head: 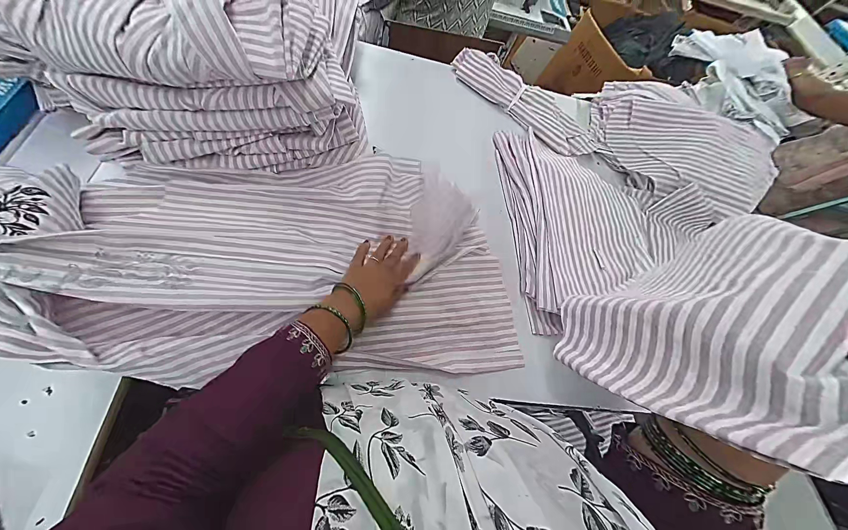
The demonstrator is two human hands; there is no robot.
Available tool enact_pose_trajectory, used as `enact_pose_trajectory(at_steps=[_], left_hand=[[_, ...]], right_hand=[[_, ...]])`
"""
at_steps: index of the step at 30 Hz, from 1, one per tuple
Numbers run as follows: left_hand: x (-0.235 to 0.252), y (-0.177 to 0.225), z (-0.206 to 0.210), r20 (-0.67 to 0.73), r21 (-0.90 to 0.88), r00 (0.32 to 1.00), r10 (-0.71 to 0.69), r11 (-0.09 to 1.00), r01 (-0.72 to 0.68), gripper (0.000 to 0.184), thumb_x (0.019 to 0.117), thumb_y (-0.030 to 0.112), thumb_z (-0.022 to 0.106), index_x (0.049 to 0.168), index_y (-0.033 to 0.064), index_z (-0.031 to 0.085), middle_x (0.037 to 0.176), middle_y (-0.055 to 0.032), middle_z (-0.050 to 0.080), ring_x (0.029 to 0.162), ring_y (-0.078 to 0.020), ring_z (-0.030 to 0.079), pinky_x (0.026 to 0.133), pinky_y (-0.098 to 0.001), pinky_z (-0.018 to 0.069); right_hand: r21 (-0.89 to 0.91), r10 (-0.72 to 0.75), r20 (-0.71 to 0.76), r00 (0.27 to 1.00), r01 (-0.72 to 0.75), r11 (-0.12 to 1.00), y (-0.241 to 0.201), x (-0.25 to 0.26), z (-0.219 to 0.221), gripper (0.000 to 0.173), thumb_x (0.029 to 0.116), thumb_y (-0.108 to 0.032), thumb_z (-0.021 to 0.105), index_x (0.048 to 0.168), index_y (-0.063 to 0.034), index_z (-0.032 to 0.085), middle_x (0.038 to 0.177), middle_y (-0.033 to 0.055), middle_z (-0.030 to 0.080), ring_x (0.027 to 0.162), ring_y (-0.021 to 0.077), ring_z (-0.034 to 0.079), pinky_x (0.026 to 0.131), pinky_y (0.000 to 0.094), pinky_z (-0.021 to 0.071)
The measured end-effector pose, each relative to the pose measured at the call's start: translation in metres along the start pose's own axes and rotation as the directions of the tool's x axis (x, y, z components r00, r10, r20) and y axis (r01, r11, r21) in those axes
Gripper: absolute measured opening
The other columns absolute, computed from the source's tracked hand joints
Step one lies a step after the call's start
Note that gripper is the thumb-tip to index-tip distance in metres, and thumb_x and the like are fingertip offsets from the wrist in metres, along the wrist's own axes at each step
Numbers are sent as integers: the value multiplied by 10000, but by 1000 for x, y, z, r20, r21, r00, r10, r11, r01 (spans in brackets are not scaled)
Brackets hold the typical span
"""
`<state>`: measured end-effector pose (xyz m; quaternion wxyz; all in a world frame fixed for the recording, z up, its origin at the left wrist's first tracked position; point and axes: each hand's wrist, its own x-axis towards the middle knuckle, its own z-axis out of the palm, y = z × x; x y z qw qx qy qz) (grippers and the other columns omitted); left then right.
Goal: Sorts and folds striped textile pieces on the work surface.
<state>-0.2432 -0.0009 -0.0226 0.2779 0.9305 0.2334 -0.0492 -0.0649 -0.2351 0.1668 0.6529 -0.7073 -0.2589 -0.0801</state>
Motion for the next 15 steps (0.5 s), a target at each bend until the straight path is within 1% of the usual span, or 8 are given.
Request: enact_pose_trajectory(at_steps=[2,4,6,8,10,12,14,15], left_hand=[[-2,3,5,173,75,985,19,997,-32,566,1107,344,405,1642,224,263,1727,-92,141,1602,-321,34,1236,-641,5],[-11,-5,4,86,-194,991,102,978,-83,560,1086,335,480,1597,132,371,1684,-105,285,1589,-280,158,1261,-569,47],[-21,-16,4,-220,-630,975,23,760,-160,465,1069,214,502,1486,6,499,1506,-148,540,1397,-226,510,1184,-431,370],[-28,-21,-11,-292,-886,932,-214,427,-180,512,1121,304,249,1483,12,461,1388,-130,622,1262,-213,609,1042,-428,501],[-38,-32,-34,-169,-976,915,-367,190,-104,812,1041,580,-53,1504,99,410,1301,-82,665,1141,-225,680,913,-451,570],[-57,-47,-52,-83,-994,906,-416,95,-48,1012,918,716,-185,1484,129,413,1167,-66,701,976,-205,720,793,-409,601],[-73,-58,-57,-53,-995,866,-497,99,-4,891,981,677,-95,1355,146,517,1019,-4,743,884,-122,729,762,-345,611],[-79,-63,-54,-36,-990,825,-564,132,48,704,1068,579,60,1290,132,556,970,3,732,867,-106,719,773,-347,608]], right_hand=[[26,102,68,992,-104,994,-3,4,0,280,849,224,219,908,126,474,781,55,641,809,-7,645,833,107,510],[7,59,113,992,-60,998,4,12,-2,274,858,204,224,871,72,464,721,18,621,748,-21,636,784,99,519],[155,-153,218,964,121,981,29,21,-2,327,861,162,315,1047,66,566,1046,23,716,1087,55,652,983,200,502],[405,-284,431,856,97,909,54,8,24,550,877,32,372,1405,-59,492,1459,-63,540,1368,19,456,1125,208,390],[561,-288,639,714,-175,809,54,-33,74,574,984,-159,502,1547,-172,391,1506,-115,500,1269,-25,537,1021,188,489],[489,-312,844,437,-388,781,57,-77,113,655,1007,-474,565,1562,-178,385,1579,-24,447,1251,108,609,976,310,561],[391,-341,914,220,-255,884,66,-103,136,817,988,-612,488,1512,15,446,1608,163,387,1416,210,478,1137,383,440],[359,-342,922,184,-71,931,75,-110,144,791,1008,-602,442,1470,38,502,1595,209,393,1469,252,410,1196,420,356]])
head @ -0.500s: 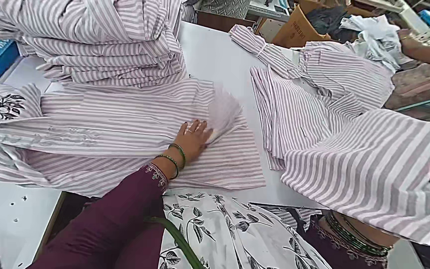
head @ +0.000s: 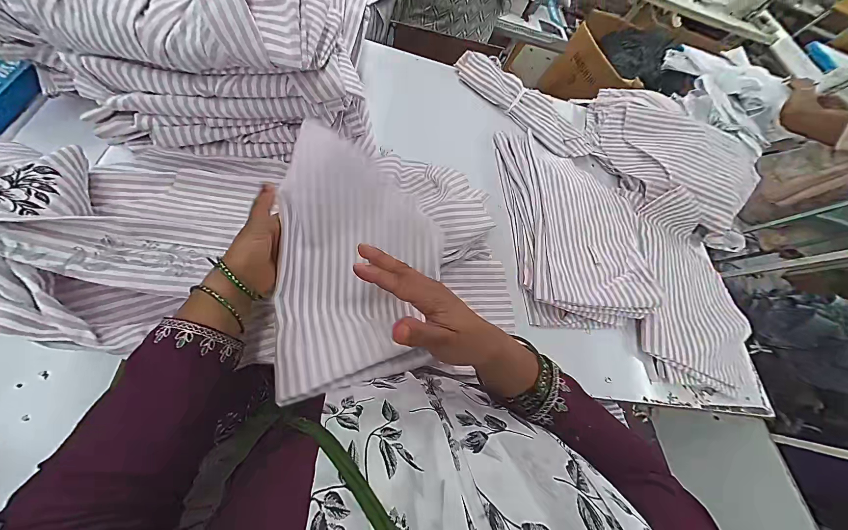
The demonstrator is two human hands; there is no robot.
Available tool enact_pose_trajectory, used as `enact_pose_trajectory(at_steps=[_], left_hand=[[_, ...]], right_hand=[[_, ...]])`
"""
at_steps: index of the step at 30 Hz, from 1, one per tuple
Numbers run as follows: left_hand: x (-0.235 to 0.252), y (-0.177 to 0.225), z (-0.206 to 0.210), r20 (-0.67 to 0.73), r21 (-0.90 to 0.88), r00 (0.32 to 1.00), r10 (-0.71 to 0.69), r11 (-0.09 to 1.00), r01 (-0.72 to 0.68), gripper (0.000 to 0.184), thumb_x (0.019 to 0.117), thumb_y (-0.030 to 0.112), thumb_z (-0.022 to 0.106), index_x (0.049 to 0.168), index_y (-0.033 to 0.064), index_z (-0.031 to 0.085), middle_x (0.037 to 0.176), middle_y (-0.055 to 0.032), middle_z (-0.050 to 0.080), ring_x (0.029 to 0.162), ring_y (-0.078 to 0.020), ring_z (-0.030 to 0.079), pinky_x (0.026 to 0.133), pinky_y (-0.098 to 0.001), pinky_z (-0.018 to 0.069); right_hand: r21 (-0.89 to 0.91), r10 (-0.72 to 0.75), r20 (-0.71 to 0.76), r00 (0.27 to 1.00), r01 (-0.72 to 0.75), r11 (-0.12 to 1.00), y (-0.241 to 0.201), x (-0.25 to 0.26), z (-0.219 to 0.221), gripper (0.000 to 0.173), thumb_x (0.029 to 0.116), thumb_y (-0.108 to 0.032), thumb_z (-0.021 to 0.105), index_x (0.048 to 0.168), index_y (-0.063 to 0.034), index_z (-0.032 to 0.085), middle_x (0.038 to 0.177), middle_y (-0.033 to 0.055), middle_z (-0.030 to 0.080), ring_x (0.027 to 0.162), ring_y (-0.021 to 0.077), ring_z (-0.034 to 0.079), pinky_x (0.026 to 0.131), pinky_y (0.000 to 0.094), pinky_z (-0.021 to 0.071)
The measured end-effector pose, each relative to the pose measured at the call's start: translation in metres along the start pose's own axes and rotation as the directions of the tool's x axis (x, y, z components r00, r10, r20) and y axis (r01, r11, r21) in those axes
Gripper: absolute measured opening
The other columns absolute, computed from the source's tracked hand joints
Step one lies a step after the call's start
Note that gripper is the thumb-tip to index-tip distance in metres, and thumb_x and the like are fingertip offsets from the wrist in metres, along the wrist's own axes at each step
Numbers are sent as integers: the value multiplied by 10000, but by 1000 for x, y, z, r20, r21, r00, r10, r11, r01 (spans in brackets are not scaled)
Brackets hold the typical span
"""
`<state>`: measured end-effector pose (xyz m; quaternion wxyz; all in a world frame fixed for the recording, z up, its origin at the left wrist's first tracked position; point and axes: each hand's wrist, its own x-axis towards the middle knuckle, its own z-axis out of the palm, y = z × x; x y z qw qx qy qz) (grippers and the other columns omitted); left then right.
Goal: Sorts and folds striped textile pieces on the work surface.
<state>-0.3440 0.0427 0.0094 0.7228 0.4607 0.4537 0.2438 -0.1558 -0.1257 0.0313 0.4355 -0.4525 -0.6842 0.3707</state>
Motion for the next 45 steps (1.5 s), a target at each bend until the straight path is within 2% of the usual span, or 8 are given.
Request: enact_pose_trajectory(at_steps=[3,8,16,22,29,36,38,45], left_hand=[[11,-23,-12,-236,302,971,38,953,36,230,1063,179,542,1162,-15,616,894,-109,661,761,-147,651,747,-374,568],[7,0,-25,-240,707,921,308,705,-51,387,1110,224,456,1144,-129,611,1000,-358,650,983,-515,645,891,-717,437],[25,-5,-92,-356,874,878,321,448,190,527,1094,371,476,1171,-135,600,1103,-447,615,1116,-655,572,918,-813,378],[21,-16,-87,-362,862,834,417,490,129,502,1086,357,494,1110,-129,616,1042,-441,624,1063,-658,587,884,-816,374],[32,-29,-100,-358,862,825,438,495,111,517,1085,375,475,1084,-127,598,1014,-439,617,1012,-654,592,837,-818,384],[42,-32,-107,-365,864,824,434,487,126,525,1085,385,467,1111,-124,593,1040,-443,610,1042,-650,585,861,-812,382],[45,-33,-111,-357,875,818,450,468,124,535,1077,397,475,1095,-123,598,1034,-452,612,1044,-664,584,860,-828,378],[36,-24,-96,-383,862,815,435,486,145,520,1082,357,483,1130,-149,592,1086,-465,602,1092,-662,571,906,-826,363]], right_hand=[[-550,181,-61,982,-184,815,48,1,-2,701,1024,-528,461,1521,-34,468,1645,190,316,1554,373,208,1224,642,124],[-753,467,-75,881,-357,553,89,-14,-24,810,1016,-599,418,1606,-56,300,1686,128,243,1583,291,130,1244,592,32],[-698,33,-298,954,-241,674,110,-30,-29,265,993,-116,546,1124,-27,759,1309,155,687,1317,361,583,1113,567,403],[-596,9,-407,914,-273,755,109,-25,-39,71,871,-26,713,835,35,710,1024,196,743,1109,382,687,974,528,517],[-450,-6,-379,925,-179,875,96,-32,-65,146,872,-86,732,935,45,711,1039,177,722,1048,268,698,922,408,564],[-403,246,-825,509,-834,376,81,-74,-173,357,1010,-171,609,1306,29,616,1282,264,607,1125,414,632,942,573,511],[-339,292,-859,420,-895,290,92,-82,-189,257,1000,-163,617,1139,38,697,1124,258,660,1035,429,649,885,612,498],[121,300,-941,157,-671,732,99,-116,-218,216,1051,-149,553,1183,22,538,908,84,563,748,81,506,735,289,449]])
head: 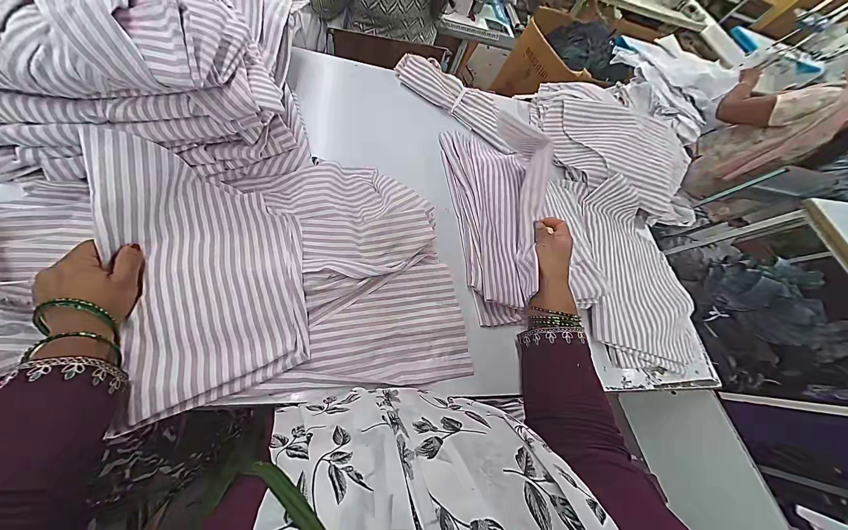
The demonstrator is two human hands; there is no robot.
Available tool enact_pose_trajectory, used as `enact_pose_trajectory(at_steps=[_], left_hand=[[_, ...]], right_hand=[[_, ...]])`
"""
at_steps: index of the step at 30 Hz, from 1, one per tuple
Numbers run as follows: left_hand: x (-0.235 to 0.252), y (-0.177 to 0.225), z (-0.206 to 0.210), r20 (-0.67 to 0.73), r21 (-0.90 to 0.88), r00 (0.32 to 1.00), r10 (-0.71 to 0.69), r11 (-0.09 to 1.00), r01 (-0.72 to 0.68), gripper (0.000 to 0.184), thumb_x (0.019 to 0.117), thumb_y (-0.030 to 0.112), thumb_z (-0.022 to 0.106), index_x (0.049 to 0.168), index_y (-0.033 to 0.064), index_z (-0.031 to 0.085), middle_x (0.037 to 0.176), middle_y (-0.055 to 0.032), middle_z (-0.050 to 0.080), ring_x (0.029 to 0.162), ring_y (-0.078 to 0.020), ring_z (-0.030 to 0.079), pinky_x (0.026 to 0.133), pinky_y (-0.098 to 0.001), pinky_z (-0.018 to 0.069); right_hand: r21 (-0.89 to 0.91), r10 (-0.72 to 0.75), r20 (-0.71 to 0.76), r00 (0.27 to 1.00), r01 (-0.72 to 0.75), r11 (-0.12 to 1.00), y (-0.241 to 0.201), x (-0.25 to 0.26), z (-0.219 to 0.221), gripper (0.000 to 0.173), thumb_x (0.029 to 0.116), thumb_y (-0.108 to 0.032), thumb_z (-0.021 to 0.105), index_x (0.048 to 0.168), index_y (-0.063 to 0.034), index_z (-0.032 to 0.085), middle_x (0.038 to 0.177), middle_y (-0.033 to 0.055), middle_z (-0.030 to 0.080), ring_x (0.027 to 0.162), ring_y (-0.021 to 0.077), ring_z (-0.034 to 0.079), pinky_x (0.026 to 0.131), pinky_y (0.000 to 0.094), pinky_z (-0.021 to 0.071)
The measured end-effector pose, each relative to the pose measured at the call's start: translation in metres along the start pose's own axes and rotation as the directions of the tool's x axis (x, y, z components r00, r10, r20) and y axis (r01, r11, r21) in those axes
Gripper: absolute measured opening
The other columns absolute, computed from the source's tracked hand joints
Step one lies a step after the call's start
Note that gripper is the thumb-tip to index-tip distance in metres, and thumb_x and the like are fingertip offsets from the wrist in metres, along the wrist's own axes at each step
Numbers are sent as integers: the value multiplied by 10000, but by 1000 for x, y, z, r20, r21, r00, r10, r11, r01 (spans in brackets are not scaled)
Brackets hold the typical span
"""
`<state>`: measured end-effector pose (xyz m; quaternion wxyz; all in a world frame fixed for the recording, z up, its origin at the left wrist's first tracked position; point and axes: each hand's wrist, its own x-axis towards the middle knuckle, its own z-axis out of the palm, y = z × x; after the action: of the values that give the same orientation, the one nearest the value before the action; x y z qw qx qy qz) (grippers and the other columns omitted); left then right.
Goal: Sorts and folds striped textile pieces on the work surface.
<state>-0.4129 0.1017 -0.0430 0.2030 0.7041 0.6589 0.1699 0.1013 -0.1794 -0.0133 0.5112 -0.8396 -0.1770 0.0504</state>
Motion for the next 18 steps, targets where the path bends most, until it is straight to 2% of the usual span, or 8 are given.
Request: enact_pose_trajectory(at_steps=[1,3,5,7,10,13,17,18], left_hand=[[-1,1,-1,-8,4,1000,-3,1000,3,517,1080,355,487,1122,-148,597,1077,-464,605,1085,-661,577,903,-823,366],[-3,3,-1,-14,9,1000,-10,1000,10,520,1079,358,480,1109,-148,596,1074,-468,602,1087,-669,569,899,-828,362],[-5,7,0,-14,21,1000,-15,1000,15,527,1082,366,473,1109,-145,596,1078,-464,605,1095,-670,567,902,-829,361],[-9,14,-5,-17,38,1000,-17,999,18,518,1082,356,485,1113,-147,606,1079,-465,607,1098,-678,563,900,-834,364],[-13,20,-10,-7,67,999,-46,997,46,518,1087,360,476,1126,-138,615,1091,-452,615,1111,-662,570,909,-819,375],[-12,21,-10,3,73,999,-54,996,54,504,1095,349,463,1141,-128,618,1103,-443,621,1117,-646,580,918,-805,385],[-10,19,-11,30,65,999,-39,997,37,519,1109,356,419,1142,-125,611,1098,-440,622,1115,-640,584,914,-802,385],[-9,18,-11,45,62,998,-37,998,34,524,1114,356,402,1160,-124,608,1114,-437,621,1136,-637,576,931,-799,379]], right_hand=[[32,-4,-16,1000,4,999,0,0,0,185,1055,-164,544,1142,-1,532,853,31,511,706,36,475,698,237,425],[63,-18,-16,1000,19,998,0,-3,3,252,1038,-262,598,1118,-28,551,794,0,518,653,22,484,662,230,443],[28,-50,33,998,49,998,1,-2,6,405,964,-307,713,1209,-25,558,848,62,608,685,102,564,690,332,507],[14,-84,97,992,83,996,2,0,9,433,923,-211,761,1260,-5,583,997,137,687,837,177,664,804,416,551],[175,-115,91,989,98,980,8,1,7,298,939,-39,663,1230,-14,603,971,42,676,822,54,657,765,281,565],[422,-109,68,992,70,904,10,-2,-1,288,957,35,568,1238,-25,549,956,-15,669,816,22,671,759,235,581],[537,-42,8,999,31,843,0,-14,-15,192,1003,21,471,1180,-48,503,885,-46,605,769,-17,637,728,172,551],[584,-66,-5,998,56,810,3,-12,-21,140,1013,-10,441,1111,-84,509,854,-66,608,764,-29,633,726,164,547]])
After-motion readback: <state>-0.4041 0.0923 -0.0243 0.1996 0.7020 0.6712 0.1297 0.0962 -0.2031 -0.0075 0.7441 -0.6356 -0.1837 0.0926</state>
